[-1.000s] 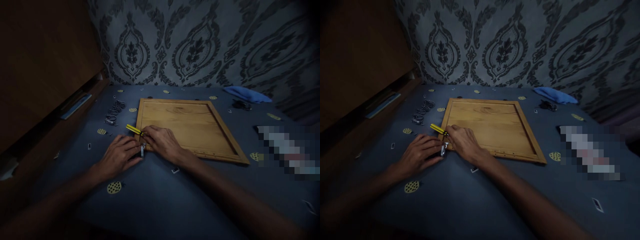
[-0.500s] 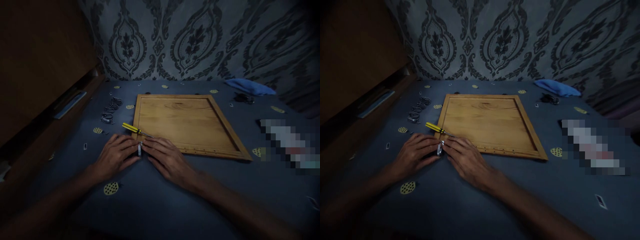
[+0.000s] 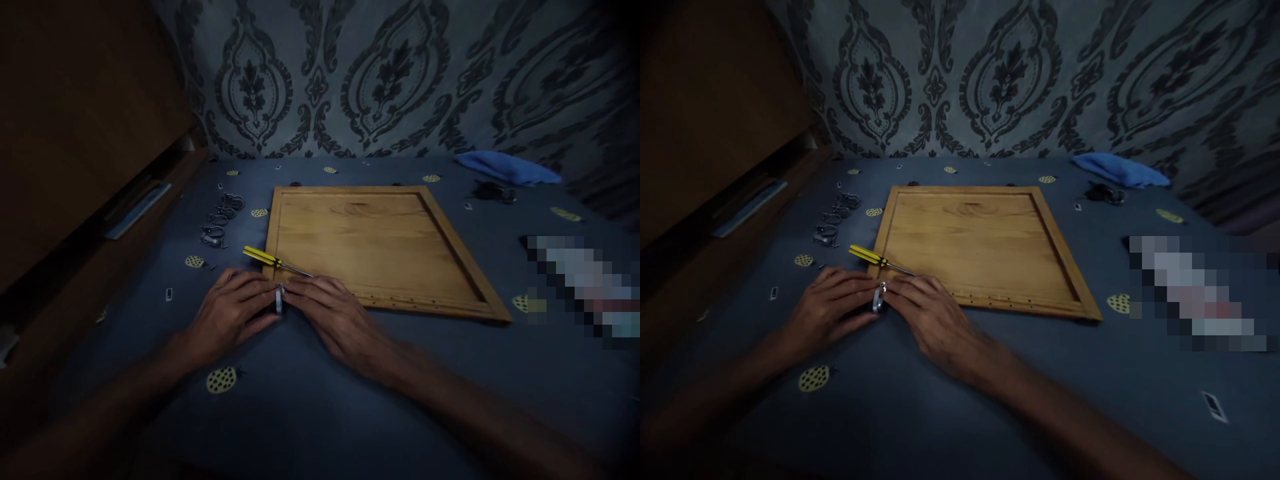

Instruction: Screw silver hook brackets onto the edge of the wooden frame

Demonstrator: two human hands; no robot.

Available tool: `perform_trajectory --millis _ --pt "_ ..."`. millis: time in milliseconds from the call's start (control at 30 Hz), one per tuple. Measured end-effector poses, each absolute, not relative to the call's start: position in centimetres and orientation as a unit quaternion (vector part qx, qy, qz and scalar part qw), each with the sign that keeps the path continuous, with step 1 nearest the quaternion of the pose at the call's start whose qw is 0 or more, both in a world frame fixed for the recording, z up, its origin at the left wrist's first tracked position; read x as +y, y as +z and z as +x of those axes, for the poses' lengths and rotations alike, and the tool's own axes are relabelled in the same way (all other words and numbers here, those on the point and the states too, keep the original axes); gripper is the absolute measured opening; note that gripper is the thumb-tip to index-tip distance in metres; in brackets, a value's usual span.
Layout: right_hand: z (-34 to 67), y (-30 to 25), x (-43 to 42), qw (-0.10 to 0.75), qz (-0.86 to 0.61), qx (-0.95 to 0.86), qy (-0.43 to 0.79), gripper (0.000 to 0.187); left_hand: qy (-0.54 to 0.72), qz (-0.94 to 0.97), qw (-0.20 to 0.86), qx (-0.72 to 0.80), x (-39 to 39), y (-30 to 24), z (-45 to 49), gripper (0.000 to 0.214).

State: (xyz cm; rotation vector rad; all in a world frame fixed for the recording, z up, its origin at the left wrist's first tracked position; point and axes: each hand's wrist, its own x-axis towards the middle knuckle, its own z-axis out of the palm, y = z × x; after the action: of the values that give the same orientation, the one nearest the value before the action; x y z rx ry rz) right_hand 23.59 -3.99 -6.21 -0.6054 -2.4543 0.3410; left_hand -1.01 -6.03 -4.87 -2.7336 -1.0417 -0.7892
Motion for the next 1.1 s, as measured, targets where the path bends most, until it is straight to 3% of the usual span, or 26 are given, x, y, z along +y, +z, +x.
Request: perform_trajectory --millis 167,500,1100 --pt "23.55 -6.51 -3.84 0.297 -0.217 -0.923 0.111 0.044 -0.271 -0.899 0.054 -0.340 -6.01 -5.14 -1.12 0.024" --pt "23.08 -6.29 -4.19 0.264 -0.227 -0.934 0.075 0.056 -0.277 -0.897 0.043 -0.342 -6.06 -5.16 -1.03 0.023" --pt "22.70 -6.31 -4.58 0.246 -0.251 -0.933 0.080 0.049 -0.277 -0.899 0.036 -0.336 -6.04 -4.80 -0.91 0.021"
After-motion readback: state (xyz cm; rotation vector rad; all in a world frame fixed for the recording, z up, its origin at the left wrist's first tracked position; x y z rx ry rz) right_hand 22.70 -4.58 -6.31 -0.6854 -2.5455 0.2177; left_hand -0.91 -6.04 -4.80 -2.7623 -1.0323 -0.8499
